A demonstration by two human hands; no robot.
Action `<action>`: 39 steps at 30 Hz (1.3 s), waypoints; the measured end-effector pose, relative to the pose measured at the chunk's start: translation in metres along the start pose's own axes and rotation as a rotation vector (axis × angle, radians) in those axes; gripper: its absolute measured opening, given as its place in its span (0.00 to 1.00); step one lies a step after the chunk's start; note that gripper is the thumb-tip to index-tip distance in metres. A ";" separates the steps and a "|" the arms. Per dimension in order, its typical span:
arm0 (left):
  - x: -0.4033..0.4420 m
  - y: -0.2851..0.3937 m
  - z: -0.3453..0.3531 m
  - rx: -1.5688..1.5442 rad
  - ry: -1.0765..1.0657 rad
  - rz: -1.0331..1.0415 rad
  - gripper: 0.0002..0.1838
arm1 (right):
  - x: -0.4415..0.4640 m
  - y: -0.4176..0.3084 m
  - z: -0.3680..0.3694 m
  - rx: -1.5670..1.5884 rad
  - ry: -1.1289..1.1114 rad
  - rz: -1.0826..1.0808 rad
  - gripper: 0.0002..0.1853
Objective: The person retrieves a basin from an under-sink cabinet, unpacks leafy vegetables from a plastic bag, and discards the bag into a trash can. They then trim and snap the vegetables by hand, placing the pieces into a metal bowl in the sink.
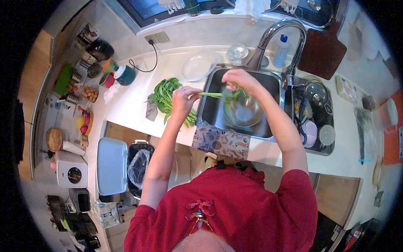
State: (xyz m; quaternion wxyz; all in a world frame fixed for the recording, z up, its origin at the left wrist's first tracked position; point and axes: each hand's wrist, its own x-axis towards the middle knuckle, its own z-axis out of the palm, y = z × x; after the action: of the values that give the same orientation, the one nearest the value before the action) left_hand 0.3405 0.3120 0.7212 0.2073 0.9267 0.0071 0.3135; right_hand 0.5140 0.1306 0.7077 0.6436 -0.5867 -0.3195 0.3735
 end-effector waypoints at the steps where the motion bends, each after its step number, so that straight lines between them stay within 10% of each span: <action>1: 0.000 -0.002 0.004 -0.014 -0.011 0.005 0.09 | 0.001 -0.002 0.004 -0.079 -0.109 0.030 0.07; 9: 0.012 0.007 0.018 -0.003 0.110 0.160 0.17 | 0.003 0.010 0.024 0.060 -0.306 0.147 0.10; 13: 0.005 0.016 0.035 -0.086 0.363 -0.144 0.25 | 0.002 0.016 0.026 0.200 -0.151 0.139 0.09; 15: -0.003 0.015 0.048 -1.173 0.091 -0.690 0.15 | 0.004 0.026 0.025 0.270 -0.044 0.083 0.09; 16: -0.005 0.015 0.051 -1.226 -0.044 -0.742 0.13 | 0.004 0.029 0.026 0.268 -0.045 0.084 0.09; 39: 0.003 0.011 0.069 -0.479 -0.060 -0.292 0.04 | -0.033 0.018 0.017 -0.328 -0.005 -0.019 0.05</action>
State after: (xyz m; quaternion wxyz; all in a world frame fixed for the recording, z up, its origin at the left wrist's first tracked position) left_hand 0.3819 0.2764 0.6776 0.4635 0.8493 0.0600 0.2455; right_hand 0.4806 0.1116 0.6923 0.5420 -0.6800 -0.3833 0.3114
